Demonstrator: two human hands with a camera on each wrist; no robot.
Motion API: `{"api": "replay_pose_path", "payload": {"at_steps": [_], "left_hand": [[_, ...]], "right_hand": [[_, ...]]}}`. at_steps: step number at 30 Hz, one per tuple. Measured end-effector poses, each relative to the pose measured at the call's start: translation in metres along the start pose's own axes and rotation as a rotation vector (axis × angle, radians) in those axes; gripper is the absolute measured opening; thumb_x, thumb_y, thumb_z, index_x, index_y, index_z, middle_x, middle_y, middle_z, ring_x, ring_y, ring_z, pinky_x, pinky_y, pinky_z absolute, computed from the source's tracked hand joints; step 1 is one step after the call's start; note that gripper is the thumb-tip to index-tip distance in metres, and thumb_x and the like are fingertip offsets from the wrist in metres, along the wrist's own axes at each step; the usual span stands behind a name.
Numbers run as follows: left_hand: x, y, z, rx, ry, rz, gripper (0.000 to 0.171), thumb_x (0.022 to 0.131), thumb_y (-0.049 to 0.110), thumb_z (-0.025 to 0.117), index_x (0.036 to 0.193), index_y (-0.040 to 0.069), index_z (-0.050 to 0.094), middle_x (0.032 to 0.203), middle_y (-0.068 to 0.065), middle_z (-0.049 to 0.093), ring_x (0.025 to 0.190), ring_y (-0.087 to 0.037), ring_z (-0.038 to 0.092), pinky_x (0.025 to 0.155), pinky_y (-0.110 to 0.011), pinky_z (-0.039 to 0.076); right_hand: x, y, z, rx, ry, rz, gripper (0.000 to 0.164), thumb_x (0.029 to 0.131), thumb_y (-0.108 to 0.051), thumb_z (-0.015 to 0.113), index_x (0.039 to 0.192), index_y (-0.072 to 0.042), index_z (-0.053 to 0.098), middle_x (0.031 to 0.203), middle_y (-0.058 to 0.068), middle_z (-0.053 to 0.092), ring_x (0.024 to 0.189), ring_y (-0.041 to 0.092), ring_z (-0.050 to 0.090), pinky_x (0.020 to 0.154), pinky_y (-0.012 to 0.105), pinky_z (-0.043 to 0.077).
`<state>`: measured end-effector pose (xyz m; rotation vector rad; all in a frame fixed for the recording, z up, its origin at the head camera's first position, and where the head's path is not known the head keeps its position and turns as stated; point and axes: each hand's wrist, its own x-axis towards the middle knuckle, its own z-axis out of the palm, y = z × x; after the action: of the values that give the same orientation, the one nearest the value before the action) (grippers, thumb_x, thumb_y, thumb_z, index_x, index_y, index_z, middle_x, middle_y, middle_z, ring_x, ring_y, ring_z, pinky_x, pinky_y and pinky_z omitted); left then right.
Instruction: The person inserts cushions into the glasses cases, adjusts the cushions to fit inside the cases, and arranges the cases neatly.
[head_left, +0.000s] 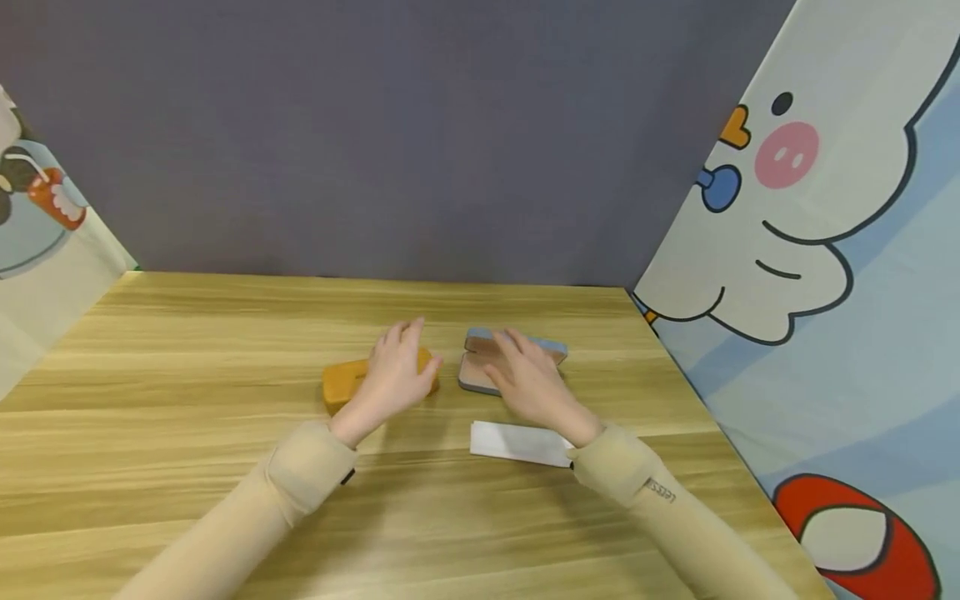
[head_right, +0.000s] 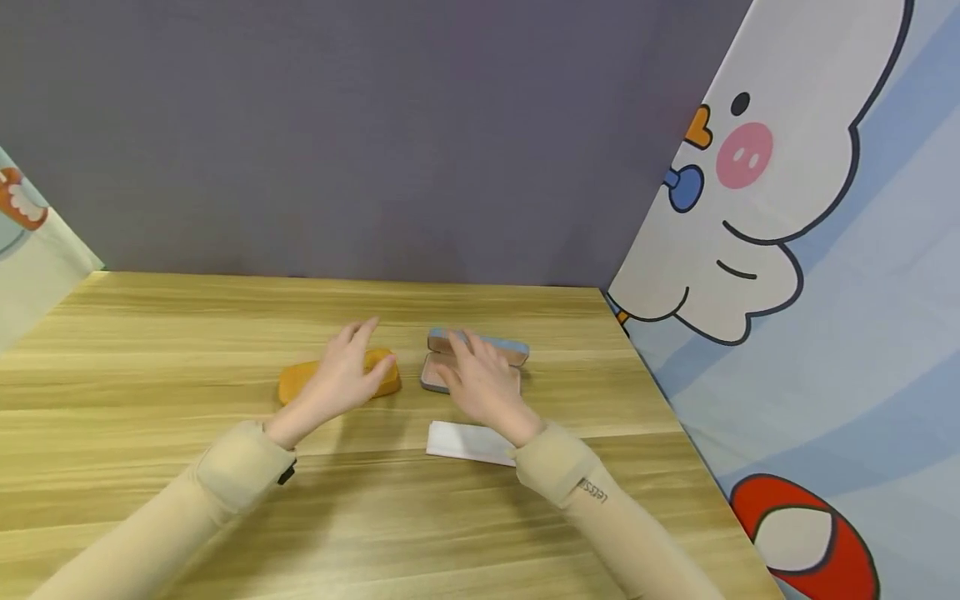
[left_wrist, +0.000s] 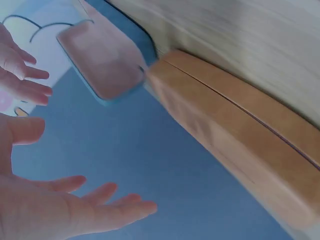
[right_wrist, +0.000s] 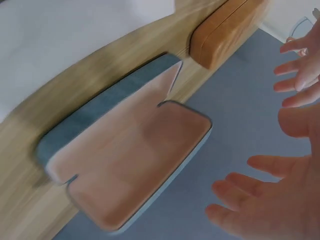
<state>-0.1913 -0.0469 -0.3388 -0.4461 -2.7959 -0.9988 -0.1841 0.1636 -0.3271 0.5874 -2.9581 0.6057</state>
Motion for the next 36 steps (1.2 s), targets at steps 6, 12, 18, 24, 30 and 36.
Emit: {"api": "replay_pose_path", "payload": {"at_steps": [6,12,18,24,30,36], "left_hand": [[0.002,0.022,0.012,-0.005,-0.04,0.041,0.064,0.095,0.029,0.057,0.145,-0.003,0.033,0.146,-0.031,0.034,0.134,-0.05,0.033,0.109,-0.065,0.032],[0.001,0.032,0.022,-0.024,-0.08,0.063,0.062,0.096,0.028,0.058,0.146,-0.001,0.035,0.145,-0.03,0.037,0.132,-0.05,0.036,0.106,-0.065,0.035],[0.001,0.034,0.029,-0.037,-0.102,0.086,0.061,0.095,0.026,0.059,0.144,-0.002,0.037,0.143,-0.03,0.04,0.13,-0.051,0.038,0.105,-0.065,0.036],[0.0,0.04,0.04,-0.035,-0.133,0.141,0.058,0.095,0.024,0.058,0.142,-0.005,0.039,0.144,-0.03,0.04,0.131,-0.051,0.037,0.105,-0.066,0.035],[-0.002,0.045,0.052,-0.024,-0.175,0.186,0.057,0.094,0.023,0.059,0.138,-0.009,0.041,0.14,-0.031,0.043,0.131,-0.048,0.04,0.112,-0.059,0.031],[-0.004,0.045,0.064,-0.007,-0.235,0.203,0.052,0.095,0.022,0.059,0.135,-0.008,0.045,0.137,-0.031,0.047,0.128,-0.048,0.043,0.107,-0.058,0.039]], "right_hand": [[-0.02,0.015,-0.007,0.003,0.023,0.047,0.056,0.099,-0.027,0.052,0.147,-0.003,0.035,0.151,0.027,0.032,0.139,0.046,0.031,0.111,0.068,0.023],[-0.042,0.033,-0.008,0.005,0.06,0.063,0.056,0.098,-0.025,0.053,0.147,-0.003,0.035,0.152,0.027,0.031,0.139,0.046,0.03,0.109,0.07,0.021],[-0.06,0.05,-0.007,-0.016,0.078,0.107,0.054,0.097,-0.023,0.054,0.145,-0.002,0.038,0.148,0.028,0.035,0.135,0.046,0.034,0.107,0.07,0.025],[-0.072,0.06,-0.007,-0.05,0.074,0.156,0.053,0.097,-0.022,0.055,0.142,0.001,0.04,0.146,0.03,0.037,0.132,0.049,0.037,0.107,0.071,0.025],[-0.079,0.069,-0.001,-0.045,0.046,0.177,0.054,0.097,-0.021,0.054,0.142,0.005,0.039,0.145,0.033,0.036,0.132,0.052,0.036,0.108,0.072,0.022],[-0.085,0.076,0.005,-0.061,0.029,0.203,0.054,0.097,-0.024,0.054,0.141,0.005,0.04,0.143,0.033,0.039,0.13,0.053,0.038,0.106,0.072,0.024]]}}
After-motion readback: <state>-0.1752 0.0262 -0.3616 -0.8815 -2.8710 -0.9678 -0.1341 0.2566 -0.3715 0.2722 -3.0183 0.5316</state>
